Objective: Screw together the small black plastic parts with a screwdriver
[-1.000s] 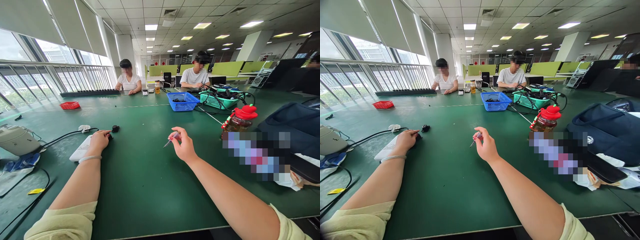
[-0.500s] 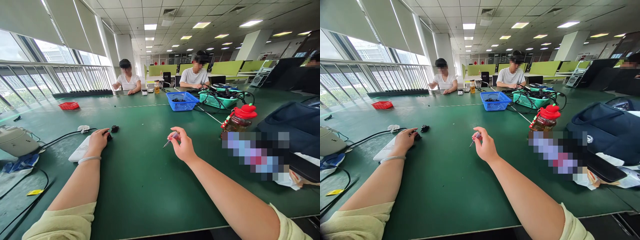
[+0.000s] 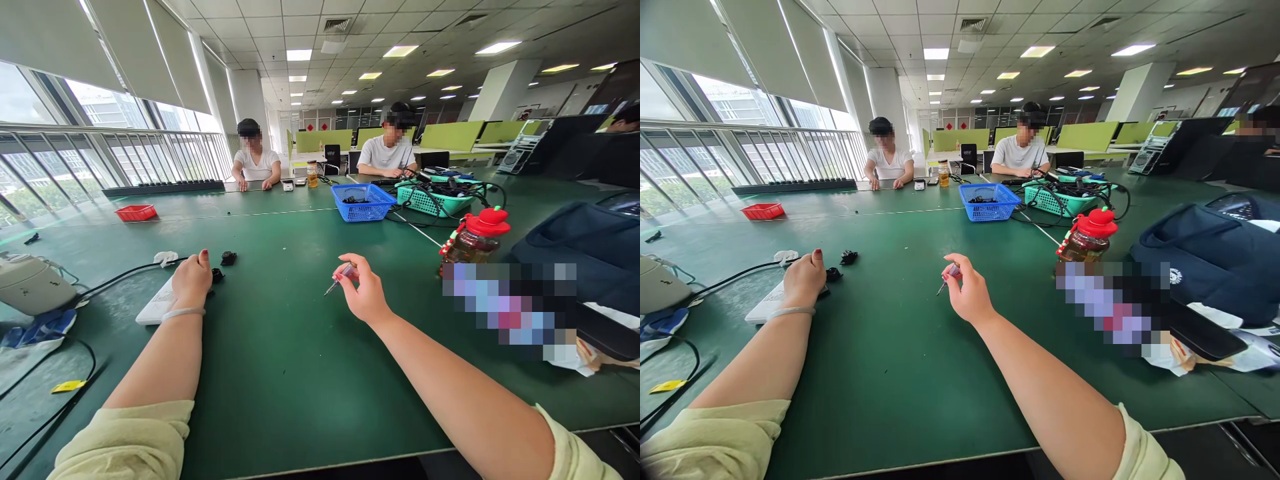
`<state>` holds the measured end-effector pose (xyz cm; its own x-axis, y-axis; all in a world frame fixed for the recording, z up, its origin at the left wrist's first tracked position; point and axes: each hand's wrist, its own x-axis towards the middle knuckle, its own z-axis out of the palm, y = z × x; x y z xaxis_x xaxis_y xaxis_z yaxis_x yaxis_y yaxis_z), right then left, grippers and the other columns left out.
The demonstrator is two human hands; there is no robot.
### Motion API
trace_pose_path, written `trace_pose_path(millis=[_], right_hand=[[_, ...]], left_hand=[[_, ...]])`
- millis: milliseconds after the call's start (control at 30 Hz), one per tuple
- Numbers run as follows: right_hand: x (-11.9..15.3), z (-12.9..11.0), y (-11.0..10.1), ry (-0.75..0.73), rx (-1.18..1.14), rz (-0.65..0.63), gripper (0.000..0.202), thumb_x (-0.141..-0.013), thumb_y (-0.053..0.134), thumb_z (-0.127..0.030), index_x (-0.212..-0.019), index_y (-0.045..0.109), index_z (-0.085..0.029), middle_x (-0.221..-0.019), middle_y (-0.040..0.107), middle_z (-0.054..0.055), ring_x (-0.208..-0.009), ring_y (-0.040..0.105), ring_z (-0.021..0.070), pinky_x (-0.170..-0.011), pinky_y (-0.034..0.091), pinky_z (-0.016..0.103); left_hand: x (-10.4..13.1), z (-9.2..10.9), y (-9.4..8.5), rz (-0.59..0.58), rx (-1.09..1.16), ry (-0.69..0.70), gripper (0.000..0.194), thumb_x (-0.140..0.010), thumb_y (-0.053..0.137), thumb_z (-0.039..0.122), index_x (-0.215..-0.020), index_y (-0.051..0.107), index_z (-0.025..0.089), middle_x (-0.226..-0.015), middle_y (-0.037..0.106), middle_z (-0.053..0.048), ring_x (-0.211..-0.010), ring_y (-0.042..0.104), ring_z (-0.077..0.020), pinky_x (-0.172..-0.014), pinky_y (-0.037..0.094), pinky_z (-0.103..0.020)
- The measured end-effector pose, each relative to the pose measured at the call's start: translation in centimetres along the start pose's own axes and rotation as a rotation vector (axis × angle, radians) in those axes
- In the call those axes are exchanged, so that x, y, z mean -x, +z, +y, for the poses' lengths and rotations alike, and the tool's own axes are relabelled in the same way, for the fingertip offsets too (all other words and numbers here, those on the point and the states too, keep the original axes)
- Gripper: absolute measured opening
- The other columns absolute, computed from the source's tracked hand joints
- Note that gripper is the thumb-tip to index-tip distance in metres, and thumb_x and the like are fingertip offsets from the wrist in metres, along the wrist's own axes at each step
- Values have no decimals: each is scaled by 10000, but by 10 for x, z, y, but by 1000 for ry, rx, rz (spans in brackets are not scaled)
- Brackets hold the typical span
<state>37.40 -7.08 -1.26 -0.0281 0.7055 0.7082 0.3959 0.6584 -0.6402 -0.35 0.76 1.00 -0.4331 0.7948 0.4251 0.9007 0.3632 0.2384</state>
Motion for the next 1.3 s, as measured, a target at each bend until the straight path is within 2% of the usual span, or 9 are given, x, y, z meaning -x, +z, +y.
trace_pose_path(millis=[100, 233, 400, 533, 633, 800, 967, 1133, 1300], right_hand=[[0, 0, 0, 5, 5, -2, 253, -904, 526, -247, -1154, 491, -260, -857, 700, 14, -745, 690, 166, -794, 591, 344], [0, 1, 0, -2, 8, 0, 254, -904, 524, -232, -1154, 489, -257, -857, 700, 16, -748, 690, 162, -790, 590, 333], [0, 2, 1, -6, 17, 0, 255, -907, 519, -227, -1160, 490, -250, -861, 700, 18, -757, 690, 160, -791, 587, 328], [1, 3, 1, -9, 21, -6, 259, -912, 509, -229, -1169, 489, -249, -861, 699, 17, -760, 691, 159, -784, 588, 322], [1, 3, 1, -17, 22, 0, 258, -913, 509, -226, -1169, 491, -252, -864, 699, 15, -756, 692, 157, -787, 587, 322], [1, 3, 1, -22, 22, -2, 259, -912, 506, -220, -1168, 490, -254, -867, 699, 13, -766, 697, 158, -794, 587, 322], [1, 2, 1, -16, 28, -3, 263, -909, 502, -213, -1169, 487, -250, -865, 700, 16, -763, 697, 157, -793, 588, 320], [2, 3, 1, -18, 21, -2, 261, -911, 511, -216, -1169, 491, -252, -868, 701, 17, -761, 697, 158, -794, 587, 324], [1, 3, 1, -13, 30, -4, 246, -919, 507, -238, -1164, 494, -251, -862, 700, 17, -763, 700, 163, -787, 587, 326]], left_hand=[[1, 2, 1, 8, 30, 49, 570, -996, 182, 446, -1051, 670, 158, -988, 705, -180, -969, 644, -331, -766, 460, -392], [2, 4, -1, -9, 80, 125, 479, -999, 223, 378, -997, 667, 198, -1011, 706, -138, -1017, 633, -297, -780, 460, -365], [5, 11, -8, -36, 117, -22, 502, -991, 213, 432, -1116, 604, 144, -1156, 657, -221, -1096, 605, -360, -850, 466, -450], [8, 12, -12, -83, 168, -71, 406, -968, 294, 358, -1210, 553, 160, -1273, 616, -206, -1175, 579, -338, -917, 455, -441], [10, 11, -15, -109, 168, -79, 427, -976, 261, 375, -1243, 535, 186, -1236, 645, -191, -1149, 599, -341, -887, 466, -446], [10, 9, -17, -153, 97, -96, 519, -961, 252, 528, -1234, 562, 214, -1098, 704, -184, -1052, 639, -366, -787, 482, -433], [7, 7, -14, -238, 16, -45, 552, -932, 273, 596, -1233, 586, 255, -1094, 714, -159, -1032, 647, -361, -752, 487, -413], [5, 7, -11, -313, -118, 77, 543, -933, 284, 592, -1209, 606, 253, -1140, 701, -153, -1062, 641, -359, -785, 488, -419], [3, 6, -7, -330, -205, 136, 537, -944, 273, 584, -1204, 614, 259, -1146, 692, -144, -1037, 647, -352, -781, 490, -422]])
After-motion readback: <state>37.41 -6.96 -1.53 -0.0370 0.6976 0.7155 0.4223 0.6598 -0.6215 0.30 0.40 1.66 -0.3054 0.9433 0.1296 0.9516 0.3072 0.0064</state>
